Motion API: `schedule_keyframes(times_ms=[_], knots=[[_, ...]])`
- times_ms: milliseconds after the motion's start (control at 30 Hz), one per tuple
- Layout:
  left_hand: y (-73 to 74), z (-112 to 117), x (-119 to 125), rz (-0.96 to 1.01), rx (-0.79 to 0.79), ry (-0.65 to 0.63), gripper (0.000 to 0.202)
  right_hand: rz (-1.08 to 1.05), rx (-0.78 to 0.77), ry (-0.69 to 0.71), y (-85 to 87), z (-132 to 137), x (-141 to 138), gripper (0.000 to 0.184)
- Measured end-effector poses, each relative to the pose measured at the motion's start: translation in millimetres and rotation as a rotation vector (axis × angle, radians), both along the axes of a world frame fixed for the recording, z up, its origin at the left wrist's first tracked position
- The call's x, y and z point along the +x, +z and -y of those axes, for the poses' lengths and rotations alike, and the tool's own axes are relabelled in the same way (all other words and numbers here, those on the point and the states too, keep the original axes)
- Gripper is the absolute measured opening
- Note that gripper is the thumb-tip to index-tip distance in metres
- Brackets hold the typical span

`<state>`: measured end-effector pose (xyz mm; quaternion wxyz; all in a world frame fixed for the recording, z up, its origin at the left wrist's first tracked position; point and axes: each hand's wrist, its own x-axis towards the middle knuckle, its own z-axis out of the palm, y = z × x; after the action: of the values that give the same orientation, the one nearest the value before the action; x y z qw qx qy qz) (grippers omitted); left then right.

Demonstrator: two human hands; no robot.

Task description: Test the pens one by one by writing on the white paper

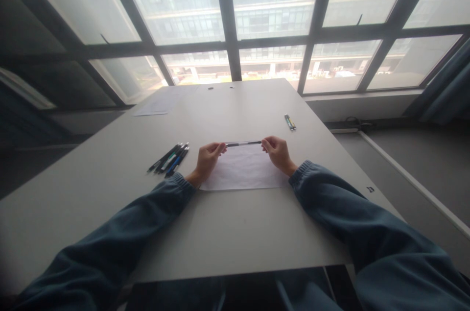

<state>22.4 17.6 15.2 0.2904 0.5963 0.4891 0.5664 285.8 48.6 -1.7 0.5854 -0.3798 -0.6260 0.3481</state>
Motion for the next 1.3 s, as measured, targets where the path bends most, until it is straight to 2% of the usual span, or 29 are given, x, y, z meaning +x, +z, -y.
schedule_keyframes(times_ms=[1000,1300], knots=[[2.6,2.6,1.6,0.013,-0.005,-0.012,0.041,0.019,0.011,-0.001,3.2,2.2,-0.3,0.034],[-0.9,0.3,-0.2,0.019,-0.017,-0.016,0.042,0.031,0.015,-0.007,5.7,5.3,-0.4,0.036]])
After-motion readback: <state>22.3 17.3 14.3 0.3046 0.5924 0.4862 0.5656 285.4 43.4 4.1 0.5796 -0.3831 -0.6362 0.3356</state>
